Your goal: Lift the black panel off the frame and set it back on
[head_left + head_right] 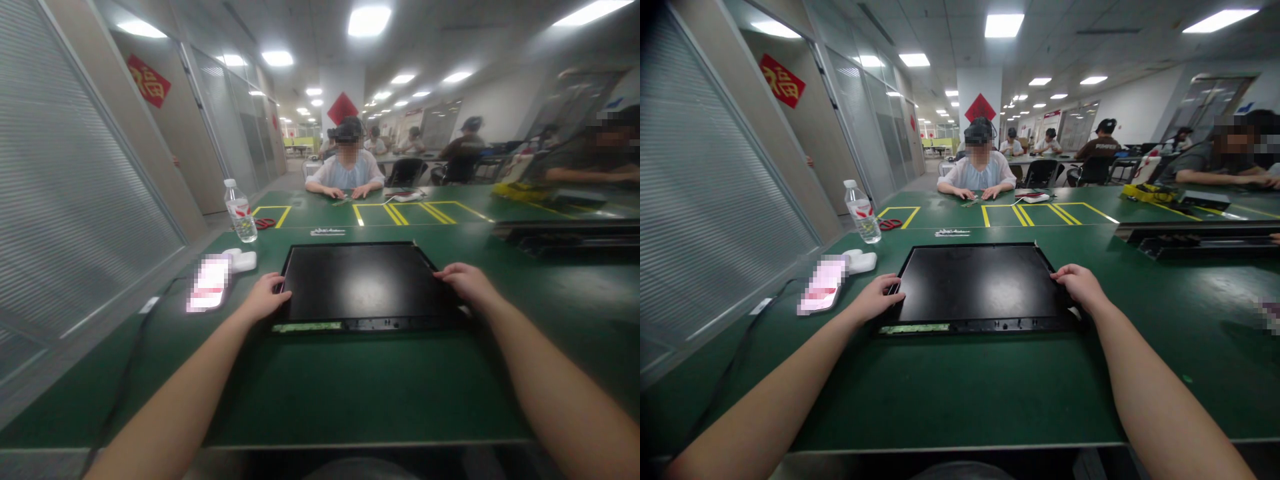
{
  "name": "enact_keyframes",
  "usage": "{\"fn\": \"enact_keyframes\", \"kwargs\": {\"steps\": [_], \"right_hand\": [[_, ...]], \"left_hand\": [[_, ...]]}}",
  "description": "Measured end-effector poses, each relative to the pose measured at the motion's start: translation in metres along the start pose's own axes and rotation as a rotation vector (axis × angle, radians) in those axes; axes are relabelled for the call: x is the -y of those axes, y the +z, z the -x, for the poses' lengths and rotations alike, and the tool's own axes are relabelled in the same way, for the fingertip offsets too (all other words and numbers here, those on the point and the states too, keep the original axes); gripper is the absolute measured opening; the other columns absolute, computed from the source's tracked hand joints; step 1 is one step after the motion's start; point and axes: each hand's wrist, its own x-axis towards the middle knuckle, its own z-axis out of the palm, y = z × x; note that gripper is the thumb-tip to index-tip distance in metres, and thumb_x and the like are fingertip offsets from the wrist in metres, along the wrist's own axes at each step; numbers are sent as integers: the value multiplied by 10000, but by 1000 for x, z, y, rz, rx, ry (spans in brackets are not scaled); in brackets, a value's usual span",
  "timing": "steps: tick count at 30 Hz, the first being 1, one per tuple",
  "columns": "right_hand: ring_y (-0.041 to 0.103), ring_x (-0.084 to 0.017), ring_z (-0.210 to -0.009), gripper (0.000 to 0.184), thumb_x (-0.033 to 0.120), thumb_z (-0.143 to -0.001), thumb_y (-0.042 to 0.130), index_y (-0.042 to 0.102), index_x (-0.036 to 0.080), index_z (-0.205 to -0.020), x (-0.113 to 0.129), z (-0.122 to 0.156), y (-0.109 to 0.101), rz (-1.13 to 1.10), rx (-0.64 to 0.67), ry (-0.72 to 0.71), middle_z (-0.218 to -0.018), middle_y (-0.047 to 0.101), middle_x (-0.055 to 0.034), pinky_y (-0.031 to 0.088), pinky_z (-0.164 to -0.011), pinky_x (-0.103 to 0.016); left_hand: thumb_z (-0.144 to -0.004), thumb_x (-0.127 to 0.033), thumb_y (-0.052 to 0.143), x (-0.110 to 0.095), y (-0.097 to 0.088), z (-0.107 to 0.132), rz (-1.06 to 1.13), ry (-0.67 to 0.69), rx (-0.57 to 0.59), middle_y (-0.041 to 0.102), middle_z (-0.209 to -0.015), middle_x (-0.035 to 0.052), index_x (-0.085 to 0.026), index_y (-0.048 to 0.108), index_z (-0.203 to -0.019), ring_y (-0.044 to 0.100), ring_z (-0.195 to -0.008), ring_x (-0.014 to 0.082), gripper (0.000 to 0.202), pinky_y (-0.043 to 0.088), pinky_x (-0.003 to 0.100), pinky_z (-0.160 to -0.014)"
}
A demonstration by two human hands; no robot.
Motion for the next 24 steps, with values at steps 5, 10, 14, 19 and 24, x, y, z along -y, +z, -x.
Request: {"fn": "enact_keyframes", "kwargs": {"steps": [5, 10, 14, 19, 24], "right_hand": [[406, -89, -458, 147, 185, -572, 609, 608, 196, -719, 0, 0, 1, 9, -6, 4, -1036, 778, -99, 297, -406, -235], [452, -103, -490, 137, 222, -577, 624, 608, 198, -711, -6, -4, 0, 36, -1, -29, -1038, 778, -104, 308, -423, -234], [534, -144, -567, 123, 231, -578, 627, 625, 201, -698, -7, -5, 0, 85, -17, -75, -1006, 783, -100, 333, -445, -235], [576, -174, -632, 115, 211, -583, 608, 660, 208, -685, -4, -2, 1, 93, -55, -69, -920, 779, -71, 385, -496, -255], [601, -203, -667, 117, 237, -631, 630, 701, 217, -722, -2, -1, 0, 177, -63, -87, -769, 736, -57, 420, -548, -281]], "left_hand": [[-671, -417, 739, -1, 0, 1, -97, 54, 5, 608, -1430, 200, -163, 780, -1057, 550, -1334, 400, 464, 430, 467, -1113], [-726, -452, 692, 2, 0, 0, -219, 85, 34, 598, -1442, 188, -162, 758, -1147, 541, -1343, 378, 516, 419, 454, -1125], [-757, -457, 670, 2, 1, -1, -291, 97, 41, 595, -1443, 194, -153, 734, -1207, 523, -1357, 393, 548, 353, 470, -1172], [-784, -481, 653, -1, -2, 3, -281, 132, 69, 551, -1471, 228, -119, 704, -1250, 506, -1371, 407, 591, 330, 483, -1183], [-733, -539, 730, -9, -13, 12, -261, 262, 99, 484, -1530, 215, -163, 715, -1262, 422, -1428, 425, 649, 307, 526, -1190]]}}
